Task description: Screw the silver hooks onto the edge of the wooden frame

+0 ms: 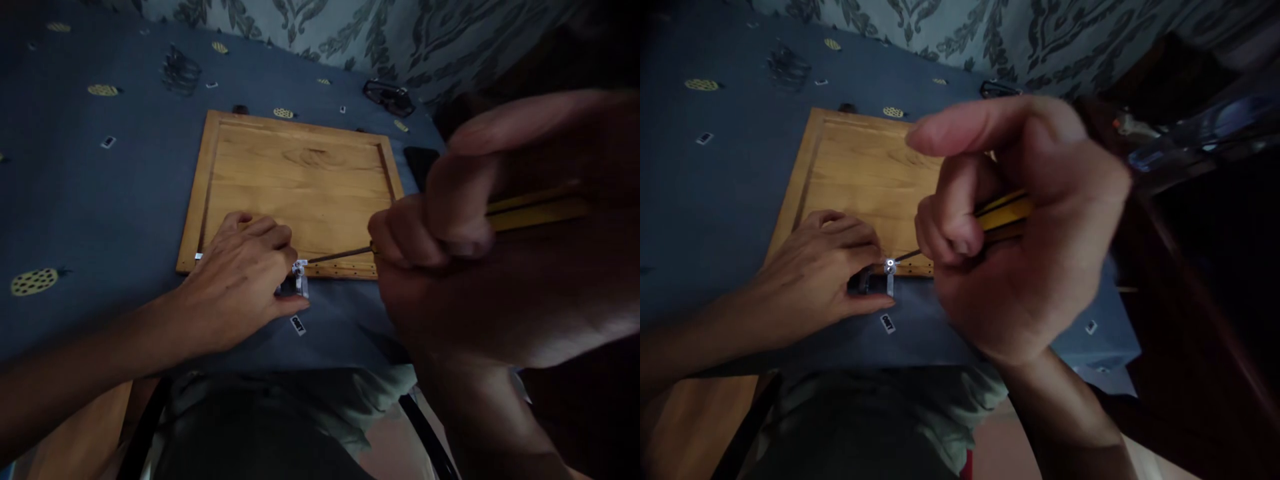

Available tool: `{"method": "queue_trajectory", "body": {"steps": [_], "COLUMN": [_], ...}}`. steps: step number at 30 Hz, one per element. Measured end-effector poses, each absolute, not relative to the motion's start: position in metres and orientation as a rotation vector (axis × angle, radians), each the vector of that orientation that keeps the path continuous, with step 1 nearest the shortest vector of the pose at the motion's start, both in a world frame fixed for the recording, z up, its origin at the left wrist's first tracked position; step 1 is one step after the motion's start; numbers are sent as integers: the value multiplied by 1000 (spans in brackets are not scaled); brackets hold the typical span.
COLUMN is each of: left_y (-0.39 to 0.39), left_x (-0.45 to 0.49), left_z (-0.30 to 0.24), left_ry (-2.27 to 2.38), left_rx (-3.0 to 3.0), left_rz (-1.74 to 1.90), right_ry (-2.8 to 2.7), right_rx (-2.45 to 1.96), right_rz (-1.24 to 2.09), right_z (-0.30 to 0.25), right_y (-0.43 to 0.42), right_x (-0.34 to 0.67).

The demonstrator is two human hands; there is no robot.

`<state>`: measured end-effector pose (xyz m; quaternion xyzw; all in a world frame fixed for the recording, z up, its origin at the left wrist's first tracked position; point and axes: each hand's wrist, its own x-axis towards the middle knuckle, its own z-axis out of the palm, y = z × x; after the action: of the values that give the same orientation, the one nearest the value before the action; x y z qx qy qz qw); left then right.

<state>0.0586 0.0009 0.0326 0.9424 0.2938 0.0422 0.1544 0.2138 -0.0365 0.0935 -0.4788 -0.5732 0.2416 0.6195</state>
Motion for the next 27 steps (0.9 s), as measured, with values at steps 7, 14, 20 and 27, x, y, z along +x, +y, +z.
{"method": "queue_trajectory", "body": {"steps": [7,14,20,27], "left_y": [2,1,1,2], "left_x": [59,58,58,59], "left_z": [35,32,32,34], "left_ry": [838,823,836,842], "left_rx": [2705,2719,2705,2680], "left_rz": [92,113,110,82], "right_ry": [-1243,-1231,-1111,-1124], "right_rx": [-825,-780,-914,-971], "right_rz": [708,912,891,955], "right_z": [75,52,66,74], "right_y": [-32,-34,-31,-35], "right_x": [213,233,216,212]}}
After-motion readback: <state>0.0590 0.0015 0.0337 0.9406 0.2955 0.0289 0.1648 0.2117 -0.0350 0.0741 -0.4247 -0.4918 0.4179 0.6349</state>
